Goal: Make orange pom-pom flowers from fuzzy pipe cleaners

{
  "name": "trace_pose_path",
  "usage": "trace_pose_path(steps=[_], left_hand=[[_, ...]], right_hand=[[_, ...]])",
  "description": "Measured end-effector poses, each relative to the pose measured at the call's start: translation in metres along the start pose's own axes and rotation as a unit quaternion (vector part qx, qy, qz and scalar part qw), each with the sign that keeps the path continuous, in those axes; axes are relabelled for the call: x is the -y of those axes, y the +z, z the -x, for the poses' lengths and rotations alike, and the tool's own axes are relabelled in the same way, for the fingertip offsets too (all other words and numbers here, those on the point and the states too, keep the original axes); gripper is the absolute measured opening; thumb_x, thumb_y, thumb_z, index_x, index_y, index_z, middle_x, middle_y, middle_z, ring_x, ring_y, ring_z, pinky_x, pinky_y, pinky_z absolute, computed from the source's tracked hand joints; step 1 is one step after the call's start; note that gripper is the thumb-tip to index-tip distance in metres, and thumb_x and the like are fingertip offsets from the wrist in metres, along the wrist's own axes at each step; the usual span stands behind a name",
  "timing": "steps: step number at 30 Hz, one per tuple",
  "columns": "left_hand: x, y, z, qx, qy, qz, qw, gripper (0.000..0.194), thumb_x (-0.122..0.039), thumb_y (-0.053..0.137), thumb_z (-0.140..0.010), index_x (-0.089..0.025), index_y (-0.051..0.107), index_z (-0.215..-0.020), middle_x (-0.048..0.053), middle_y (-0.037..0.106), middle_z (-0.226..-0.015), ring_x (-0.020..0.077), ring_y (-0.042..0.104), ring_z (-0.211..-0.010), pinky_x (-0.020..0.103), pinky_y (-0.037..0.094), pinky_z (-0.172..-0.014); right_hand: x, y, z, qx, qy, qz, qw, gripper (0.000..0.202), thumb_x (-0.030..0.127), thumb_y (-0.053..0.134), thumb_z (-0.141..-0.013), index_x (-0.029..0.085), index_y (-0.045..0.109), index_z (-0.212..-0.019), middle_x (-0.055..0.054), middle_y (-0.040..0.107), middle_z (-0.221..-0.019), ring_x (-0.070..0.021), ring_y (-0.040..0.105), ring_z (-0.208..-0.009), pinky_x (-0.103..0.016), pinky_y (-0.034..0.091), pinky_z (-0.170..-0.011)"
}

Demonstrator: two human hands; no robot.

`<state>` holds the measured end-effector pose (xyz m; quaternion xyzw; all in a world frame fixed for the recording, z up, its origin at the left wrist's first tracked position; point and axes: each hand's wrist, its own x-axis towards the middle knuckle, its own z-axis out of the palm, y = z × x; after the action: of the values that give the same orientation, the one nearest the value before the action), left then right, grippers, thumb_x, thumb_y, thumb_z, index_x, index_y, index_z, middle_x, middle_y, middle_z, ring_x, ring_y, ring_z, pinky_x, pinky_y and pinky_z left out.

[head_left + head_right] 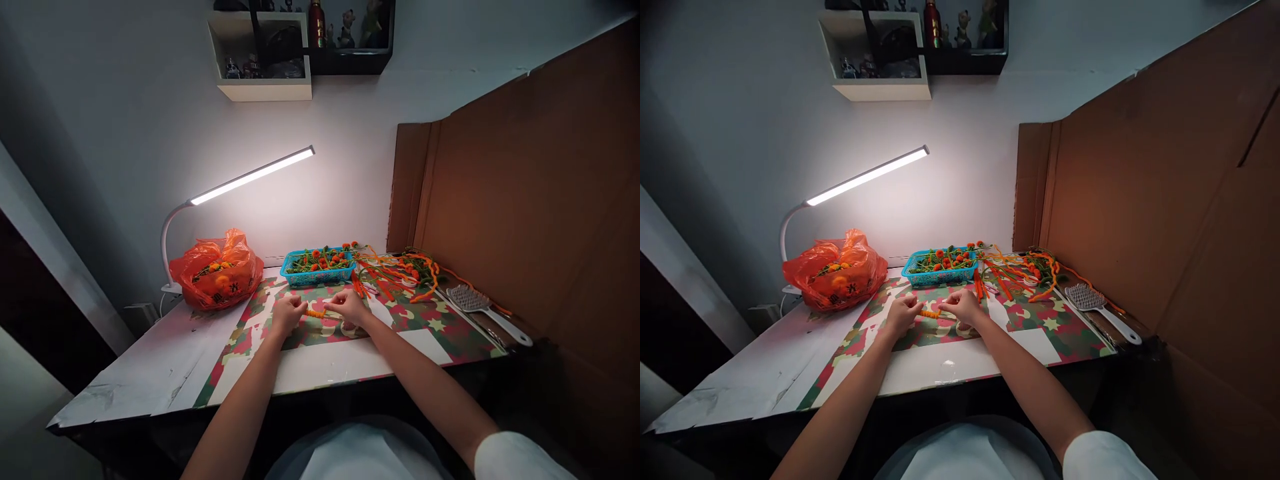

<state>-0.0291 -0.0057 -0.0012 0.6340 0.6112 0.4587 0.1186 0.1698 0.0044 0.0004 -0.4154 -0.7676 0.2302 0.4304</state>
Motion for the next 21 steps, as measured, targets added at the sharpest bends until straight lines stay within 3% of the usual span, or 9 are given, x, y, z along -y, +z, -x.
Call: trace_pose_path(steps=[4, 7, 9, 12, 15, 18, 21], left_hand=[[-0.002, -0.007, 0.001, -0.118, -0.083, -0.022, 0.989, 0.029, -0.035, 0.048, -0.066, -0.020, 0.037, -0.044, -0.004, 0.034, -0.043, 0.0107, 0.034, -0.045, 0.023, 0.023, -0.045], [-0.002, -0.009, 0.001, -0.157, -0.099, 0.035, 0.982, 0.032, -0.034, 0.048, -0.065, -0.021, 0.030, -0.043, -0.005, 0.028, -0.043, 0.0097, 0.030, -0.045, 0.023, 0.025, -0.047], [-0.003, -0.008, 0.001, -0.157, -0.098, 0.080, 0.979, 0.031, -0.034, 0.047, -0.063, -0.021, 0.027, -0.044, -0.005, 0.026, -0.044, 0.0092, 0.028, -0.046, 0.023, 0.025, -0.047], [-0.005, -0.005, 0.002, -0.081, -0.069, 0.122, 0.987, 0.027, -0.035, 0.046, -0.062, -0.021, 0.029, -0.046, -0.005, 0.027, -0.046, 0.0092, 0.027, -0.046, 0.022, 0.025, -0.045], [-0.008, -0.004, 0.003, -0.026, -0.032, 0.072, 0.997, 0.026, -0.035, 0.047, -0.061, -0.021, 0.031, -0.045, -0.005, 0.028, -0.044, 0.0096, 0.029, -0.046, 0.022, 0.024, -0.046], [-0.009, -0.006, 0.004, -0.086, -0.038, -0.021, 0.995, 0.028, -0.033, 0.047, -0.063, -0.020, 0.033, -0.043, -0.004, 0.032, -0.043, 0.0107, 0.033, -0.047, 0.023, 0.024, -0.048], [-0.009, -0.011, 0.004, -0.141, -0.063, -0.067, 0.986, 0.029, -0.034, 0.049, -0.066, -0.020, 0.037, -0.043, -0.003, 0.036, -0.044, 0.0119, 0.036, -0.049, 0.024, 0.024, -0.049]], right_hand=[[0.010, 0.007, 0.007, 0.001, -0.080, -0.007, 0.997, 0.019, 0.038, 0.065, -0.079, 0.023, 0.076, -0.076, -0.005, 0.073, -0.075, -0.0184, 0.063, -0.077, -0.030, 0.041, -0.074], [0.011, 0.010, 0.009, 0.008, -0.114, -0.022, 0.993, 0.014, 0.032, 0.063, -0.081, 0.026, 0.076, -0.083, -0.004, 0.073, -0.083, -0.0186, 0.063, -0.082, -0.032, 0.040, -0.080], [0.007, 0.008, 0.006, 0.008, -0.104, -0.022, 0.994, 0.014, 0.032, 0.064, -0.080, 0.026, 0.076, -0.082, -0.003, 0.073, -0.080, -0.0179, 0.062, -0.081, -0.030, 0.040, -0.077], [0.001, -0.001, -0.001, -0.004, -0.041, -0.013, 0.999, 0.016, 0.036, 0.067, -0.077, 0.023, 0.076, -0.076, -0.002, 0.070, -0.067, -0.0168, 0.060, -0.073, -0.027, 0.039, -0.066], [0.001, -0.010, -0.005, -0.014, 0.018, 0.006, 1.000, 0.019, 0.038, 0.073, -0.070, 0.020, 0.075, -0.067, -0.002, 0.066, -0.059, -0.0156, 0.058, -0.065, -0.025, 0.037, -0.061], [0.008, -0.010, -0.001, -0.003, 0.023, -0.002, 1.000, 0.020, 0.038, 0.073, -0.070, 0.019, 0.075, -0.067, -0.003, 0.068, -0.062, -0.0158, 0.059, -0.065, -0.026, 0.038, -0.062], [0.014, -0.003, 0.006, 0.003, -0.042, 0.009, 0.999, 0.017, 0.037, 0.068, -0.076, 0.022, 0.076, -0.075, -0.004, 0.072, -0.071, -0.0181, 0.060, -0.077, -0.029, 0.038, -0.072]])
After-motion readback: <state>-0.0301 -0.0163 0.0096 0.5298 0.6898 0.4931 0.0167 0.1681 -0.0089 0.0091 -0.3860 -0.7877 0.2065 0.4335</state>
